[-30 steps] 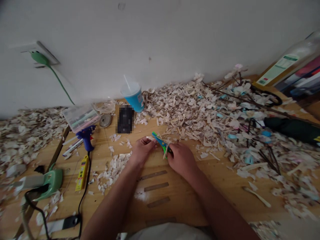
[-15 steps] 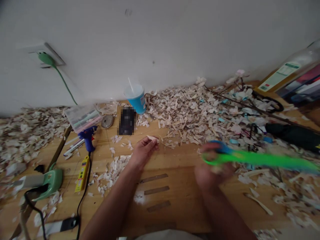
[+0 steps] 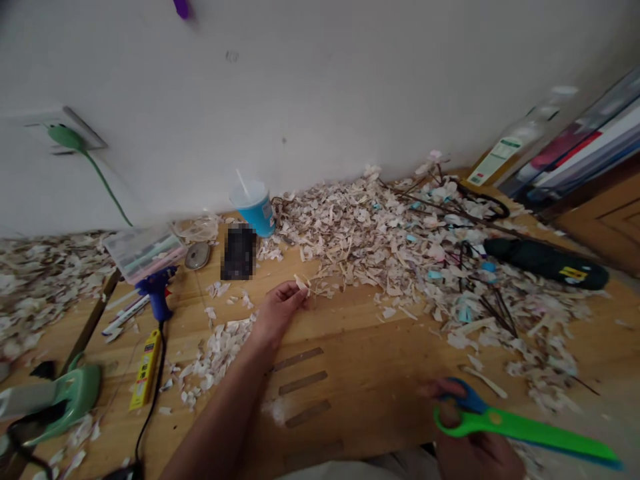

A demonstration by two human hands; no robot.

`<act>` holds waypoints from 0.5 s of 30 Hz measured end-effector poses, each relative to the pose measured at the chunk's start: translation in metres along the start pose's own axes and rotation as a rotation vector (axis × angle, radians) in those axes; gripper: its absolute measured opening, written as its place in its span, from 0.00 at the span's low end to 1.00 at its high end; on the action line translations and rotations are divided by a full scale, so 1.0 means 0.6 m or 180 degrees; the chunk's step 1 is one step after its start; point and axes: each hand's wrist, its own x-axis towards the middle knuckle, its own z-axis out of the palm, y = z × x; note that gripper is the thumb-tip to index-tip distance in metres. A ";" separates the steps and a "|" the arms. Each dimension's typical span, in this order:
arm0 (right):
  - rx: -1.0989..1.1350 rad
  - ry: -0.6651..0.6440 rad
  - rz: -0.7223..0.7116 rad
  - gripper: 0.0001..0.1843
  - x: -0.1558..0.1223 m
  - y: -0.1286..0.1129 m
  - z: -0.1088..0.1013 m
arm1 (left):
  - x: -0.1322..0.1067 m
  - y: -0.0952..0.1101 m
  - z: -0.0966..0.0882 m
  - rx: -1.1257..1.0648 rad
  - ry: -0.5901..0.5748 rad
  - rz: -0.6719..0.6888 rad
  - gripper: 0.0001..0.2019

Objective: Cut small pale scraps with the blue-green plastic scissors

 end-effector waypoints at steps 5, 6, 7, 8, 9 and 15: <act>0.0620 -0.0293 0.0021 0.17 0.049 -0.050 0.093 | -0.011 0.008 0.011 0.0306 -0.0176 -0.0002 0.14; 0.0665 -0.0502 -0.0042 0.19 0.067 -0.067 0.112 | -0.013 0.009 0.014 0.0423 -0.0211 -0.0010 0.14; 0.0717 -0.0683 -0.0159 0.21 0.085 -0.081 0.130 | -0.015 0.010 0.018 0.0526 -0.0238 -0.0018 0.14; 0.0695 -0.0885 -0.0278 0.21 0.102 -0.094 0.148 | -0.018 0.011 0.022 0.0599 -0.0269 -0.0024 0.14; 0.0650 -0.1084 -0.0380 0.21 0.116 -0.105 0.165 | -0.020 0.010 0.025 0.0636 -0.0312 -0.0024 0.14; 0.0541 -0.1351 -0.0587 0.15 0.162 -0.124 0.230 | -0.027 0.007 0.024 0.1042 -0.0491 0.0158 0.11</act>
